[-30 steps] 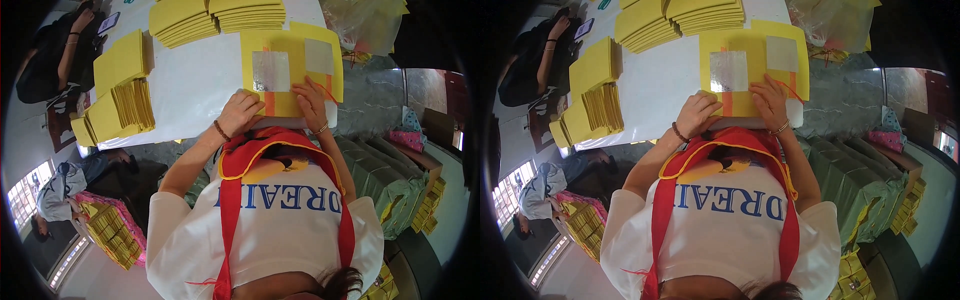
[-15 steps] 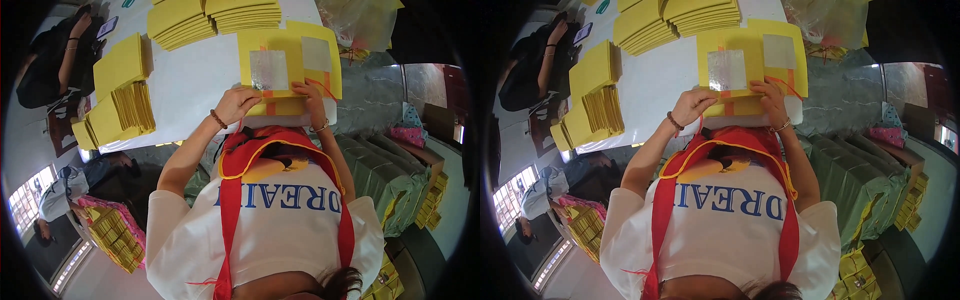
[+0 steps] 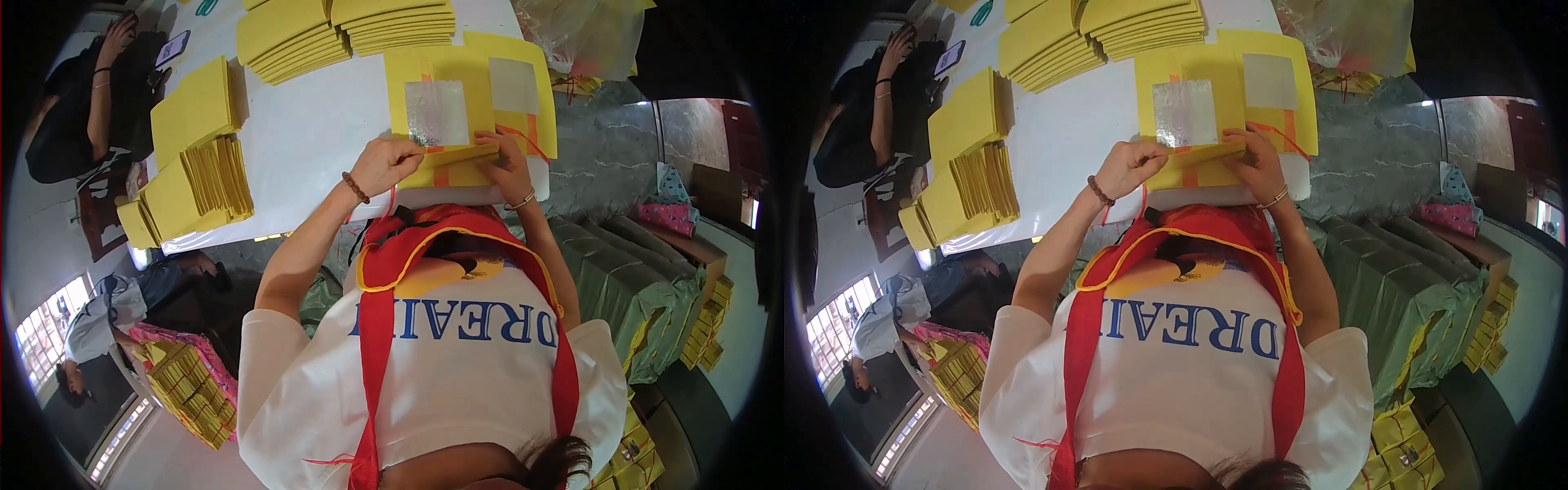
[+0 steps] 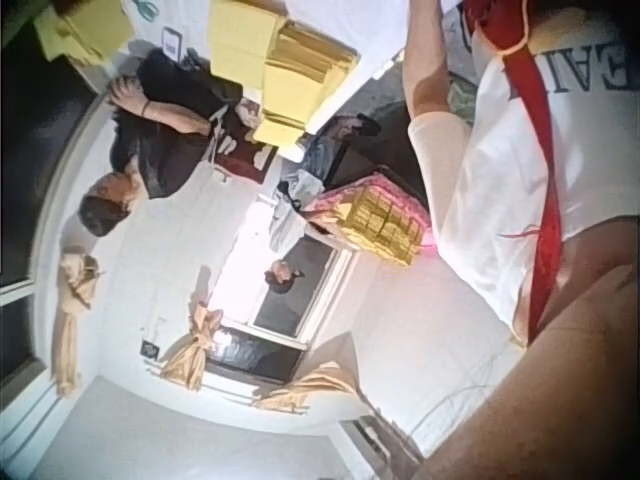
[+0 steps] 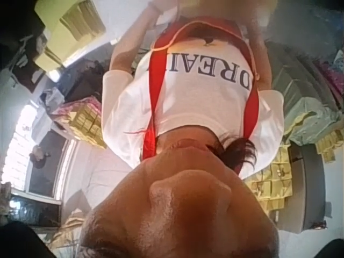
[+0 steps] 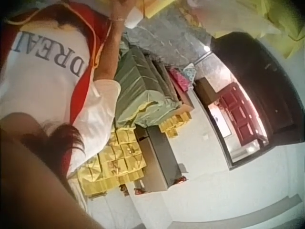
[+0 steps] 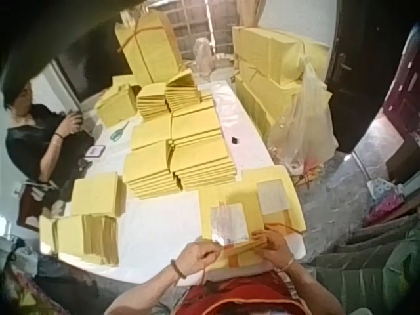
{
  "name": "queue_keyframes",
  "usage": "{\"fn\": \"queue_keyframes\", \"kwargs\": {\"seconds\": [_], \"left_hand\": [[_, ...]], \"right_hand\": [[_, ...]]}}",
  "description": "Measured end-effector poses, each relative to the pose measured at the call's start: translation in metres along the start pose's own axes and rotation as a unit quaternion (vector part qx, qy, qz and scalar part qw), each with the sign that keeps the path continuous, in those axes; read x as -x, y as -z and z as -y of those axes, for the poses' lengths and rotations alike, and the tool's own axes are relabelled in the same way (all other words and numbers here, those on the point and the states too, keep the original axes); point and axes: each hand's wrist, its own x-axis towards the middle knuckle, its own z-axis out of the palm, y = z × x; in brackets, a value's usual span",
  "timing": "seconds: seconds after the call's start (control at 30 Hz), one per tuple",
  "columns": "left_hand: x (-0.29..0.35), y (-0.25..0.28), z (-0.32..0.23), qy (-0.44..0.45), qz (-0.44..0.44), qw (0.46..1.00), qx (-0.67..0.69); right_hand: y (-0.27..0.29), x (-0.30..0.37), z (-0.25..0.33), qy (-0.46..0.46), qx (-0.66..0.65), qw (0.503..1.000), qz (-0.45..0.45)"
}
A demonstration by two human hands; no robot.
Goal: Folding and stacking yellow ceremonial paper sheets at a workstation.
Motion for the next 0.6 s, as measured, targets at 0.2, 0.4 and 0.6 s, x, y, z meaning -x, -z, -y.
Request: {"fn": "queue_keyframes", "kwargs": {"seconds": [0.2,0.4,0.6], "left_hand": [[0.0,-0.002,0.003,-0.013,-0.018,0.999,0.025],[-0.001,0.0,-0.001,-0.008,-0.013,1.0,0.01],[0.005,0.008,0.016,-0.033,-0.012,0.991,0.131]], "right_hand": [[-0.002,-0.003,0.007,0.002,-0.015,1.0,-0.019],[0.001,-0.002,-0.002,0.005,-0.023,1.0,-0.014],[0.006,-0.001,-0.007,0.011,-0.015,1.0,0.024]]}}
